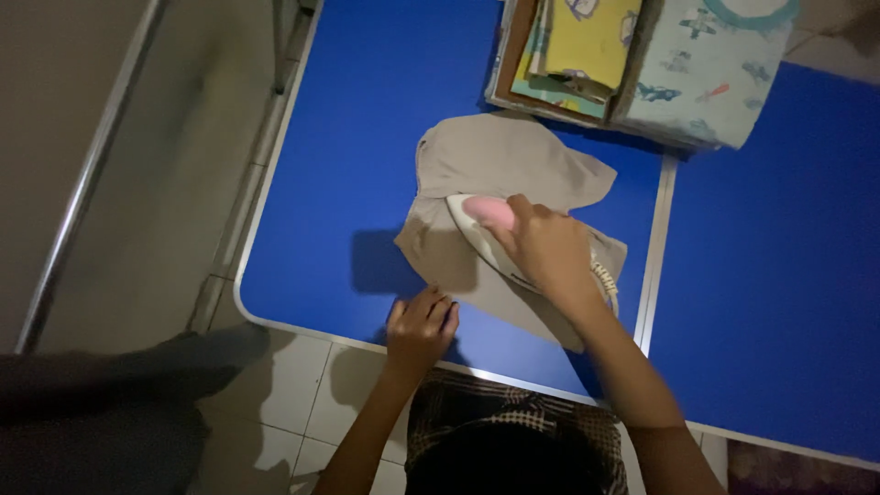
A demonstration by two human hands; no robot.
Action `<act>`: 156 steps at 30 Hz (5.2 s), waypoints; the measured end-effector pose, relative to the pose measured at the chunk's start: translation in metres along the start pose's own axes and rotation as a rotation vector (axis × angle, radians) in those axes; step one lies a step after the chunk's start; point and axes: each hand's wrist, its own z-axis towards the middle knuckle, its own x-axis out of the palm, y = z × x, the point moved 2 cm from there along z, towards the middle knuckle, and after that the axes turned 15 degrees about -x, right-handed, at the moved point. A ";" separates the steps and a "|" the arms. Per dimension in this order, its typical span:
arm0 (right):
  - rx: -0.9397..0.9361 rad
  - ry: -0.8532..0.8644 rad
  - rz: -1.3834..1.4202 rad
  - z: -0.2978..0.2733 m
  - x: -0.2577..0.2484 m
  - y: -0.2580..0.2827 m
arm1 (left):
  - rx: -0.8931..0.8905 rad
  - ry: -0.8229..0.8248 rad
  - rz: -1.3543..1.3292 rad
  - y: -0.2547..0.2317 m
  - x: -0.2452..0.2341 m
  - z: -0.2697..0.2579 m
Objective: Ironing a pair of beige shorts on a blue folding table.
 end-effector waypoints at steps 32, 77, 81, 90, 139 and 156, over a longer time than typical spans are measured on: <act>-0.142 0.022 0.174 -0.019 -0.015 0.012 | -0.074 -0.025 0.003 0.003 0.005 -0.005; -0.115 0.212 0.088 -0.099 -0.032 -0.075 | -0.117 0.144 0.215 0.014 0.070 0.085; -0.370 0.178 0.182 -0.106 -0.041 -0.062 | -0.217 0.191 0.197 0.005 0.066 0.099; -0.365 0.291 0.206 -0.122 -0.051 -0.052 | -0.153 0.220 0.106 0.008 0.054 0.098; 0.191 0.058 -0.013 -0.178 -0.087 -0.116 | 0.010 0.107 -0.220 -0.083 0.098 0.032; -0.131 0.266 -0.014 -0.114 -0.027 -0.081 | -0.187 0.027 0.023 -0.037 0.076 0.034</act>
